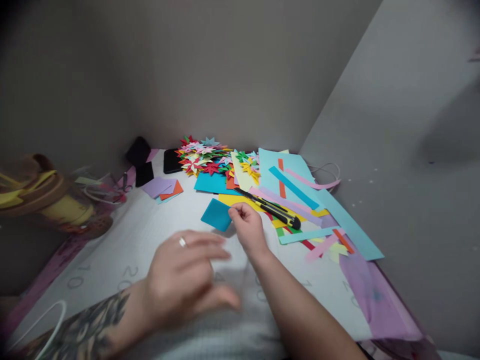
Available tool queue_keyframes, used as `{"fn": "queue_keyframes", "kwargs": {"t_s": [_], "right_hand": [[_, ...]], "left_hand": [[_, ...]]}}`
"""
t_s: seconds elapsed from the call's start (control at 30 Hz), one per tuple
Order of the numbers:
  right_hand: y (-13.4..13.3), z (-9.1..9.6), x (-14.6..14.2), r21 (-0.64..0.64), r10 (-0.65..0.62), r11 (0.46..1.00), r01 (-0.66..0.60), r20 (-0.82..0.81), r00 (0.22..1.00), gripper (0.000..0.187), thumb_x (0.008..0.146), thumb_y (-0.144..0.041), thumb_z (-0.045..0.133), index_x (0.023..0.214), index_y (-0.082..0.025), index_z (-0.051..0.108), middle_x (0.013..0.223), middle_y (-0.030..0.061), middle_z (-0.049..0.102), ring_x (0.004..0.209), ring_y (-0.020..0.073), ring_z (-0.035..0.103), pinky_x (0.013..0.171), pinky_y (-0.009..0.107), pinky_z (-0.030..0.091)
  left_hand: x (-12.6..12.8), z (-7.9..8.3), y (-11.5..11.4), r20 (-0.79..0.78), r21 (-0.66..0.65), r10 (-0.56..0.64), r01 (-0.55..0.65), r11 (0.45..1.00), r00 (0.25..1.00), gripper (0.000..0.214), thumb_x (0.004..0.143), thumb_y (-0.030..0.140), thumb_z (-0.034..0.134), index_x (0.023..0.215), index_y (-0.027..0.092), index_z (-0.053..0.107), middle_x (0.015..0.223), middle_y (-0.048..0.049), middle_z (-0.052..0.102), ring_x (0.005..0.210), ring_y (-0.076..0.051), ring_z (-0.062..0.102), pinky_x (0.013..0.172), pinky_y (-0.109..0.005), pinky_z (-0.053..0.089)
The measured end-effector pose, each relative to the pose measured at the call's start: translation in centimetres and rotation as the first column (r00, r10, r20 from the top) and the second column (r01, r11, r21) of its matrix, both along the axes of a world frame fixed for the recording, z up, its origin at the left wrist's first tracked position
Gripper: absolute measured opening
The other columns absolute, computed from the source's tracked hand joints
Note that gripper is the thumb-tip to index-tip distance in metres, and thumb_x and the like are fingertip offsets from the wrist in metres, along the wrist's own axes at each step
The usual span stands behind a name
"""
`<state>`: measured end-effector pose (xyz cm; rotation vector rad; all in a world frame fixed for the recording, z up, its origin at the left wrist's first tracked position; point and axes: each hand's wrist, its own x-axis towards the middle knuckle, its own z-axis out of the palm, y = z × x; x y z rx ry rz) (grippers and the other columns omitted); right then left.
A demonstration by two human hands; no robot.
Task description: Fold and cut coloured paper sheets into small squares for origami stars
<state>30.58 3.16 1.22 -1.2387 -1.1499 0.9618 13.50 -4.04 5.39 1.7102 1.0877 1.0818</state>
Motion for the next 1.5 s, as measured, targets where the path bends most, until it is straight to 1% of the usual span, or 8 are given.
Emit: {"fn": "queue_keyframes", "kwargs": {"t_s": [0.03,0.1,0.17,0.33,0.5,0.73,1.0,1.5], "right_hand": [[0.0,0.0,-0.1,-0.006,0.008,1.000,-0.008,-0.012,1.000,0.021,0.077,-0.039,0.062,0.073,-0.019,0.058,0.064,-0.0037,0.052,0.059,0.0119,0.046,0.057,0.025,0.039],[-0.1,0.1,-0.3,-0.019,0.032,0.999,-0.032,-0.034,0.999,0.021,0.076,-0.039,0.063,0.073,-0.019,0.057,0.064,-0.0037,0.052,0.058,0.0119,0.046,0.057,0.025,0.039],[-0.2,0.0,-0.7,-0.024,0.062,0.998,-0.063,-0.045,0.997,0.021,0.076,-0.040,0.063,0.073,-0.019,0.057,0.065,-0.0031,0.053,0.060,0.0124,0.048,0.058,0.025,0.040],[-0.7,-0.1,-1.6,-0.046,0.104,0.993,-0.107,-0.064,0.993,0.024,0.075,-0.042,0.064,0.075,-0.019,0.058,0.068,-0.0014,0.055,0.064,0.0135,0.050,0.059,0.026,0.041],[-1.3,-0.1,-2.4,-0.128,0.158,0.978,-0.167,-0.076,0.985,0.029,0.076,-0.046,0.062,0.069,-0.021,0.049,0.061,-0.0039,0.049,0.058,0.0123,0.044,0.054,0.025,0.037],[-1.6,0.2,-2.3,-0.195,0.227,0.962,-0.191,0.188,0.955,0.032,0.073,-0.037,0.057,0.055,-0.022,0.034,0.052,-0.0063,0.033,0.054,0.0106,0.033,0.050,0.024,0.026],[-1.4,0.8,-2.4,-0.142,0.215,0.967,-0.213,-0.001,0.977,0.027,0.075,-0.044,0.058,0.064,-0.020,0.052,0.059,-0.0032,0.046,0.056,0.0121,0.041,0.053,0.025,0.034],[-1.6,0.5,-2.7,-0.089,0.161,0.985,-0.147,0.185,0.969,0.031,0.079,-0.037,0.053,0.058,-0.022,0.036,0.055,-0.0055,0.034,0.054,0.0112,0.033,0.049,0.024,0.026]], "left_hand": [[-0.3,0.2,1.9,-0.085,0.133,-0.040,0.051,0.990,0.996,0.024,0.060,0.040,0.082,0.066,0.024,0.064,0.103,-0.0076,0.070,0.109,-0.032,0.058,0.098,-0.047,0.043],[-0.9,0.1,4.6,-0.129,0.280,0.170,-0.128,0.951,0.977,0.032,0.070,0.034,0.073,0.099,0.023,0.066,0.126,-0.0111,0.060,0.115,-0.028,0.054,0.098,-0.046,0.043],[-1.3,-0.7,6.1,-0.131,0.140,0.196,-0.178,0.974,0.972,0.052,0.070,0.034,0.071,0.118,0.020,0.057,0.123,-0.0127,0.059,0.103,-0.025,0.059,0.083,-0.038,0.049],[-1.8,-3.1,6.7,-0.153,-0.289,0.030,-0.073,0.954,0.988,0.026,0.077,0.041,0.061,0.069,0.015,0.062,0.060,0.0011,0.055,0.058,-0.013,0.049,0.055,-0.024,0.037],[-2.4,-3.5,6.7,-0.037,-0.384,0.123,-0.128,0.914,0.992,0.032,0.074,0.045,0.064,0.064,0.015,0.059,0.057,0.0023,0.053,0.054,-0.011,0.044,0.052,-0.023,0.033],[-2.8,-3.1,7.1,0.041,-0.386,0.183,-0.154,0.909,0.982,0.030,0.072,0.046,0.068,0.069,0.017,0.062,0.063,0.0015,0.057,0.058,-0.012,0.047,0.055,-0.023,0.036],[-2.6,-3.2,6.9,0.143,-0.426,0.188,-0.111,0.898,0.972,0.035,0.070,0.045,0.071,0.057,0.017,0.053,0.052,0.0047,0.045,0.053,-0.010,0.039,0.052,-0.022,0.030],[-2.7,-3.4,7.0,0.122,-0.403,0.208,-0.142,0.904,0.971,0.033,0.069,0.044,0.070,0.060,0.017,0.053,0.054,0.0046,0.050,0.052,-0.009,0.042,0.051,-0.021,0.032]]}}
